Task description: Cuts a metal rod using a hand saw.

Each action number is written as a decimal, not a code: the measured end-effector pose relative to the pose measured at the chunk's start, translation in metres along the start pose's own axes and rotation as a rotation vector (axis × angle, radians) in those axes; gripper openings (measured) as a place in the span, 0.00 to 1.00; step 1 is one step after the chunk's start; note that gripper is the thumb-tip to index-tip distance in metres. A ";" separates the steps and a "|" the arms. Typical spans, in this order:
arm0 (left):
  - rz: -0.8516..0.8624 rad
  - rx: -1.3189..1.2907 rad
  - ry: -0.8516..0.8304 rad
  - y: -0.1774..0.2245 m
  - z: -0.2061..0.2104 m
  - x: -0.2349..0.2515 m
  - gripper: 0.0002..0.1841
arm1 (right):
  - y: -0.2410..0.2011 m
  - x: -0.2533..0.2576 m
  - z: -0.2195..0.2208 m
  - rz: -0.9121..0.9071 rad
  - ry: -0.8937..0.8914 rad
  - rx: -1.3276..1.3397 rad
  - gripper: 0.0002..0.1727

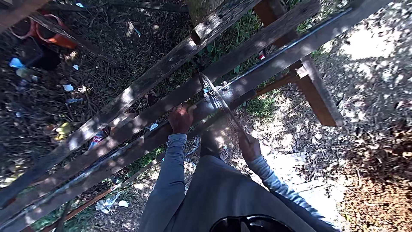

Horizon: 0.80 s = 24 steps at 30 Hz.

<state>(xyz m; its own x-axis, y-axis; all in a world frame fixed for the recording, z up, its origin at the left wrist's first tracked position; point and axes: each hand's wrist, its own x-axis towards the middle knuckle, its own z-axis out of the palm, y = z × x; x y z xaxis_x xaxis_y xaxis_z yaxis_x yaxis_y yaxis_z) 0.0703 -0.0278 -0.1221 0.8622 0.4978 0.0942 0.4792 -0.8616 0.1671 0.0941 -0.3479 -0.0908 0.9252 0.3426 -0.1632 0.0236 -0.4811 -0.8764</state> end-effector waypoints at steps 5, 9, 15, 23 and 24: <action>0.011 -0.004 0.014 -0.002 -0.001 -0.004 0.34 | -0.044 0.035 0.012 0.047 -0.006 -0.109 0.28; -0.034 0.016 0.074 0.002 0.003 0.007 0.34 | -0.064 0.120 0.062 0.032 0.002 -0.052 0.27; -0.015 0.024 0.111 0.002 0.004 0.005 0.35 | -0.064 0.126 0.064 0.011 0.014 -0.016 0.25; -0.037 0.009 0.090 0.005 -0.001 0.006 0.35 | 0.005 0.014 0.010 -0.013 0.013 -0.001 0.28; -0.046 0.010 0.079 0.005 -0.001 0.005 0.34 | 0.009 -0.003 0.001 -0.029 0.011 0.016 0.28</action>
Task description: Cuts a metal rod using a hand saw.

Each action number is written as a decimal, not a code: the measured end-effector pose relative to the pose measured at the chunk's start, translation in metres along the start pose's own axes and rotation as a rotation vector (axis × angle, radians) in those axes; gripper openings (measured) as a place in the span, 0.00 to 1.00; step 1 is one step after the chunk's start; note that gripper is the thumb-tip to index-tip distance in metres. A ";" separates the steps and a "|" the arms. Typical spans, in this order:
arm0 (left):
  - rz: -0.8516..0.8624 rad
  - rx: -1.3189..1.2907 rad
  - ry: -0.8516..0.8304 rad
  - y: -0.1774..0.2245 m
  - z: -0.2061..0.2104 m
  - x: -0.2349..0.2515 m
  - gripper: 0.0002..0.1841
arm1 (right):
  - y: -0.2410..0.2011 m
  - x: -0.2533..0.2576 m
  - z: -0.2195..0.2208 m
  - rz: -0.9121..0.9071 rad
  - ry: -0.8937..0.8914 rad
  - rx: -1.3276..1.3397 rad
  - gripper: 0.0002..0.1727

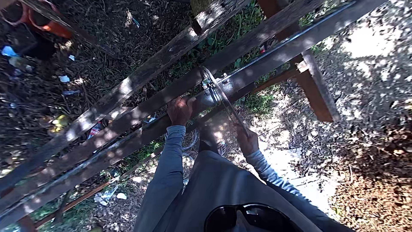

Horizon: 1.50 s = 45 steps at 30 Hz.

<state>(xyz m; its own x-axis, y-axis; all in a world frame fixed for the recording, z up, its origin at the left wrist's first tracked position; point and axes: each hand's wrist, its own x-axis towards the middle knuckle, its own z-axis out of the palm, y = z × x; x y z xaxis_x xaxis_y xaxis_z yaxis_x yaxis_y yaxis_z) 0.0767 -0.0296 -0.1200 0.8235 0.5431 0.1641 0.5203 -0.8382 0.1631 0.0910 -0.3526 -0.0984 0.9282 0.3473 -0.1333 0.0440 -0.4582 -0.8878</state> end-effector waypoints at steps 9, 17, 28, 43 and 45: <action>0.029 -0.011 0.003 -0.004 0.002 -0.001 0.31 | -0.068 0.130 0.071 0.021 0.010 -0.064 0.27; 0.024 -0.019 0.010 0.000 0.001 0.000 0.34 | -0.004 0.015 0.009 0.025 -0.006 -0.056 0.29; 0.043 -0.010 0.012 -0.004 0.002 0.002 0.34 | -0.068 0.135 0.068 0.002 0.016 -0.065 0.26; 0.030 -0.025 -0.018 -0.005 0.002 0.000 0.33 | -0.066 0.119 0.064 0.078 -0.014 -0.093 0.27; 0.030 -0.032 -0.013 -0.004 0.000 0.001 0.32 | -0.071 0.134 0.073 0.061 0.027 -0.052 0.27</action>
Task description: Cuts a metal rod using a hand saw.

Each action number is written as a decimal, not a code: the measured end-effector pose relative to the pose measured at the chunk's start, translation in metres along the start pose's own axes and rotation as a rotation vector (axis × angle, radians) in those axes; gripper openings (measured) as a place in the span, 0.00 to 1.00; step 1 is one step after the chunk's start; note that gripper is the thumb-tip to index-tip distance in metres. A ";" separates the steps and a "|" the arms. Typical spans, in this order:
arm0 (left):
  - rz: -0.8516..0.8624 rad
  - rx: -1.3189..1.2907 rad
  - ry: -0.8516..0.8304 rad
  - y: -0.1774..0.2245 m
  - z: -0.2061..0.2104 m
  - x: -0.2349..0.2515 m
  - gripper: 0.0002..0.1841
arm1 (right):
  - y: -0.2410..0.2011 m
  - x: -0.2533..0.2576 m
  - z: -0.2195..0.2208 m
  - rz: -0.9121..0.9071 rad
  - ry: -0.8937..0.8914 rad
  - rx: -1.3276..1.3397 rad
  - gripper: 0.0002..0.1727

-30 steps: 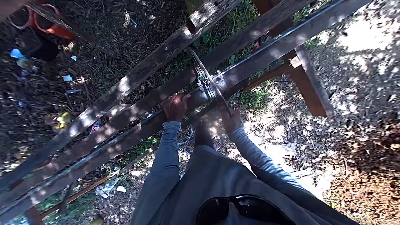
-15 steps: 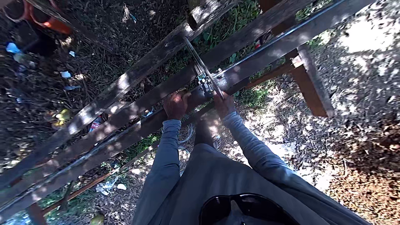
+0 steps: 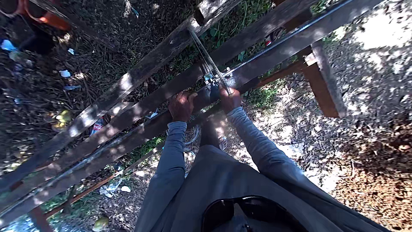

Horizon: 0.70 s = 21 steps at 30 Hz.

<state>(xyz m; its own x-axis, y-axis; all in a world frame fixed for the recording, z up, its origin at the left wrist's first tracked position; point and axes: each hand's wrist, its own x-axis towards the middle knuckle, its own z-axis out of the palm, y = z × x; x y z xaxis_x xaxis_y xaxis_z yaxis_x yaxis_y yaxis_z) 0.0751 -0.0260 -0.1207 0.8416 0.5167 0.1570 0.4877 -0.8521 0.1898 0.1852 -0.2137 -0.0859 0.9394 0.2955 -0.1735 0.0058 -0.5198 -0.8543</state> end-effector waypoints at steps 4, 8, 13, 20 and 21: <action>0.001 0.010 0.027 0.000 0.000 0.001 0.33 | 0.038 -0.061 -0.036 0.000 -0.073 -0.053 0.30; -0.027 0.012 -0.033 0.002 0.000 0.002 0.34 | 0.086 -0.132 -0.077 -0.061 -0.042 0.038 0.28; -0.031 0.012 -0.037 0.001 0.001 0.006 0.34 | 0.026 -0.062 -0.046 0.008 -0.069 -0.107 0.32; -0.002 0.013 0.027 0.001 0.000 0.002 0.33 | 0.024 -0.036 -0.026 -0.027 -0.058 -0.006 0.30; -0.004 0.022 0.029 0.000 0.001 0.002 0.33 | 0.041 -0.057 -0.032 -0.031 -0.048 -0.002 0.30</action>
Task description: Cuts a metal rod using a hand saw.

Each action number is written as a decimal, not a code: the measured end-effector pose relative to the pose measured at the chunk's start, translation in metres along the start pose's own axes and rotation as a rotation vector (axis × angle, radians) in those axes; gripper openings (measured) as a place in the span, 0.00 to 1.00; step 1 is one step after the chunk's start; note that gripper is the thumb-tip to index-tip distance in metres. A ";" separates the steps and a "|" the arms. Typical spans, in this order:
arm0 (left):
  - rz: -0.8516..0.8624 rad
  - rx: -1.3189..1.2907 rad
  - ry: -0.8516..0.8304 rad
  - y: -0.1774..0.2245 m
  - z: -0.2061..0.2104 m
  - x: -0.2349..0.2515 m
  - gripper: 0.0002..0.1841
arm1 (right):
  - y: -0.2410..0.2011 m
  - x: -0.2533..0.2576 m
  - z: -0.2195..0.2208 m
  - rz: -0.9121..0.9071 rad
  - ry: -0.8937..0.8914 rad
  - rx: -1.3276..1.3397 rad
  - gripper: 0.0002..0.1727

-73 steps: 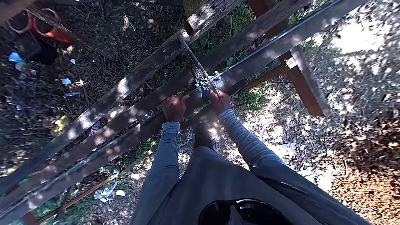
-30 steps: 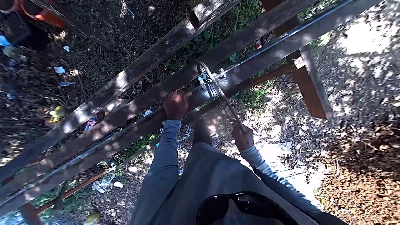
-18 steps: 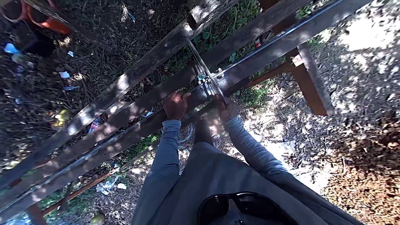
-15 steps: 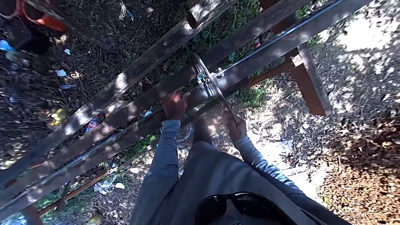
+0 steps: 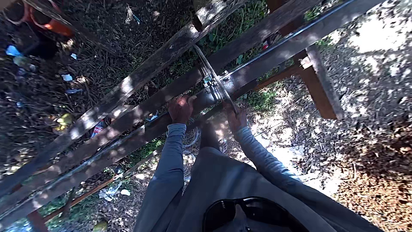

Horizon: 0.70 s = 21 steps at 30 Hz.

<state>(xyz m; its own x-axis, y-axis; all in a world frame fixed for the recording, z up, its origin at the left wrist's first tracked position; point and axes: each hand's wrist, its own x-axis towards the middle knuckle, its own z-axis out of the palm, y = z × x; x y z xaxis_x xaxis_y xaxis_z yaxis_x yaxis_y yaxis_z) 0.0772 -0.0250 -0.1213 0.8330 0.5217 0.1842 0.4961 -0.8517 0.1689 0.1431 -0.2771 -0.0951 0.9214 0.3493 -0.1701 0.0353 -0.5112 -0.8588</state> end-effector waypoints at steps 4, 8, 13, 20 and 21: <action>-0.010 -0.005 -0.019 0.002 0.001 -0.001 0.35 | 0.045 -0.077 -0.037 -0.046 0.018 0.039 0.28; -0.001 -0.008 -0.006 0.001 0.000 0.001 0.35 | 0.001 -0.044 -0.030 -0.001 -0.004 -0.080 0.28; -0.014 -0.006 -0.071 0.000 -0.001 -0.001 0.33 | -0.038 0.060 0.028 -0.002 0.047 -0.027 0.27; -0.003 -0.008 -0.016 0.002 0.003 -0.003 0.34 | 0.047 -0.064 -0.029 -0.018 0.014 0.010 0.29; -0.010 -0.009 -0.032 0.002 0.003 -0.002 0.34 | 0.051 -0.080 -0.038 -0.034 0.014 0.035 0.28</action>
<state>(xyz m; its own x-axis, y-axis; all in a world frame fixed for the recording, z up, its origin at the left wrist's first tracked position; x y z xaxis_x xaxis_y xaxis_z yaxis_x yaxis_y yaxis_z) 0.0769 -0.0282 -0.1244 0.8353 0.5286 0.1509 0.5028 -0.8457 0.1790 0.0859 -0.3615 -0.1069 0.9251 0.3555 -0.1337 0.0539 -0.4715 -0.8802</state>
